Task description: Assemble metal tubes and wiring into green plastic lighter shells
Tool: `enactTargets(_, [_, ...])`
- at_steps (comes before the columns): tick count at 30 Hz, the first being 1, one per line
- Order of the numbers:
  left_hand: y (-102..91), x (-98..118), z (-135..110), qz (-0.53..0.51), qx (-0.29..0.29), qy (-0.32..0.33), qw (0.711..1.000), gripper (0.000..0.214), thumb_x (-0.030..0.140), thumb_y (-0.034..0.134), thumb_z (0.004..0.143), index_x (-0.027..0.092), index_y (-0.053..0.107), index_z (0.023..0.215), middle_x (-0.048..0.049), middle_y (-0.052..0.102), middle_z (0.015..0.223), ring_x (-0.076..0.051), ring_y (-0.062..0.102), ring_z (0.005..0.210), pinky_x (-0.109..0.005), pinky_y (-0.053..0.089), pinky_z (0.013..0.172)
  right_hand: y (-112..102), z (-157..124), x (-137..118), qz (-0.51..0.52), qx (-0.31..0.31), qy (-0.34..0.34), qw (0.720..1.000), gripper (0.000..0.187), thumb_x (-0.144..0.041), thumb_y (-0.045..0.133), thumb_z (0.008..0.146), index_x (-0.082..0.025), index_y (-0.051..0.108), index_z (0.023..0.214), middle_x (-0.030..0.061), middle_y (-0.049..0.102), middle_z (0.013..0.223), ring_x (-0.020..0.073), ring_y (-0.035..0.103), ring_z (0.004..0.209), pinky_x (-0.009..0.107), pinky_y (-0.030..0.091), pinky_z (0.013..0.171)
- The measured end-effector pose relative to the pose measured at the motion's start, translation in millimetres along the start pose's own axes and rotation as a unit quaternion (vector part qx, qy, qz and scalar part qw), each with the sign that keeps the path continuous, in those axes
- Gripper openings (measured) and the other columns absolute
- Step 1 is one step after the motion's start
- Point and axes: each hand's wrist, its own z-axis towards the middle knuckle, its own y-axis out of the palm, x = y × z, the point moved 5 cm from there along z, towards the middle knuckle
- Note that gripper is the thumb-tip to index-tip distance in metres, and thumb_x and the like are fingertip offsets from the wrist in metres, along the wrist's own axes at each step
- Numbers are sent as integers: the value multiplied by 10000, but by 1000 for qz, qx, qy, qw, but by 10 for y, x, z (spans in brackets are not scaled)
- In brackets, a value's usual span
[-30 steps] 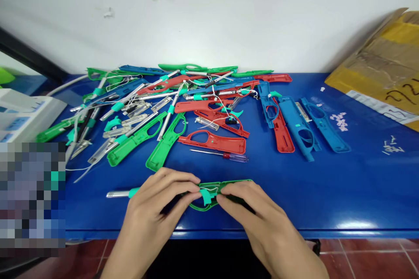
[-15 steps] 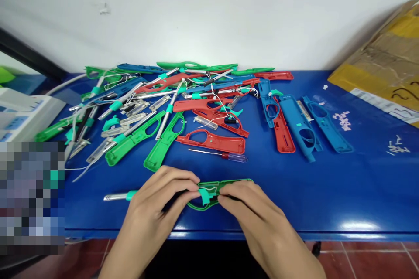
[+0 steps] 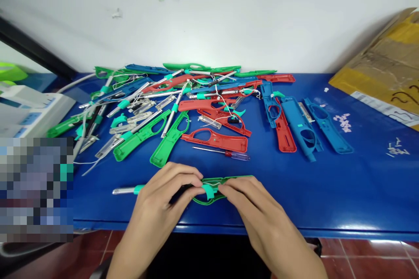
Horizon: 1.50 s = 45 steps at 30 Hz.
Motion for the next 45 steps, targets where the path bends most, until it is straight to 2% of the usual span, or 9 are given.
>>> enactTargets(6, [-3, -1, -15, -12, -3, -6, 1000, 102, 127, 731, 1046, 227, 744, 1036, -2, 799, 1060, -186, 698, 945, -333, 543, 857, -12, -12, 17, 1, 42, 26, 999, 229, -213, 607, 1119, -261, 676, 1332, 77, 700, 1416, 190, 775, 1209, 305, 617, 1140])
enactTargets(13, [-16, 9, -16, -6, -8, -12, 1000, 109, 123, 747, 1036, 226, 714, 1022, 1, 792, 1059, -184, 698, 945, -328, 525, 846, -14, -33, -12, -15, 30, 13, 999, 311, -178, 563, 1128, -286, 689, 1392, 39, 695, 1459, 154, 755, 1268, 246, 569, 1185])
enactTargets(21, [-25, -1, 10, -12, -8, -14, 1000, 115, 136, 769, 1023, 236, 717, 1002, 12, 797, 1062, -176, 704, 939, -318, 531, 858, 0, -13, -34, -30, 51, 13, 998, 249, -209, 568, 1133, -261, 706, 1333, 37, 744, 1391, 164, 774, 1235, 302, 542, 1233])
enactTargets(30, [-10, -28, 16, -18, 5, -13, 1000, 109, 148, 789, 1008, 227, 716, 987, 14, 781, 1048, -169, 707, 931, -313, 524, 851, -60, 56, -42, 10, 75, 20, 997, 180, -214, 603, 1121, -251, 736, 1237, 39, 771, 1294, 157, 804, 1124, 238, 643, 1085])
enactTargets(37, [3, 9, 24, 5, -4, -7, 1000, 87, 159, 778, 1008, 218, 736, 959, 8, 762, 1028, -170, 681, 918, -317, 510, 869, -79, 130, -72, 25, 97, 25, 995, 140, -198, 632, 1106, -234, 756, 1161, 41, 784, 1226, 149, 804, 1072, 206, 647, 1025])
enactTargets(41, [10, 7, 17, -8, -24, 4, 1000, 87, 149, 742, 1029, 230, 763, 1004, 7, 777, 1052, -174, 667, 953, -311, 519, 884, -90, 155, -88, 40, 96, 16, 994, 158, -183, 626, 1107, -230, 766, 1164, 53, 791, 1200, 159, 802, 1055, 223, 655, 996])
enactTargets(45, [-2, -5, 18, -14, -17, 3, 1000, 90, 161, 747, 1030, 235, 783, 992, 2, 795, 1053, -181, 681, 957, -315, 527, 886, -107, 157, -96, 42, 105, 8, 994, 194, -189, 602, 1116, -212, 791, 1151, 71, 813, 1189, 186, 810, 1063, 264, 672, 979])
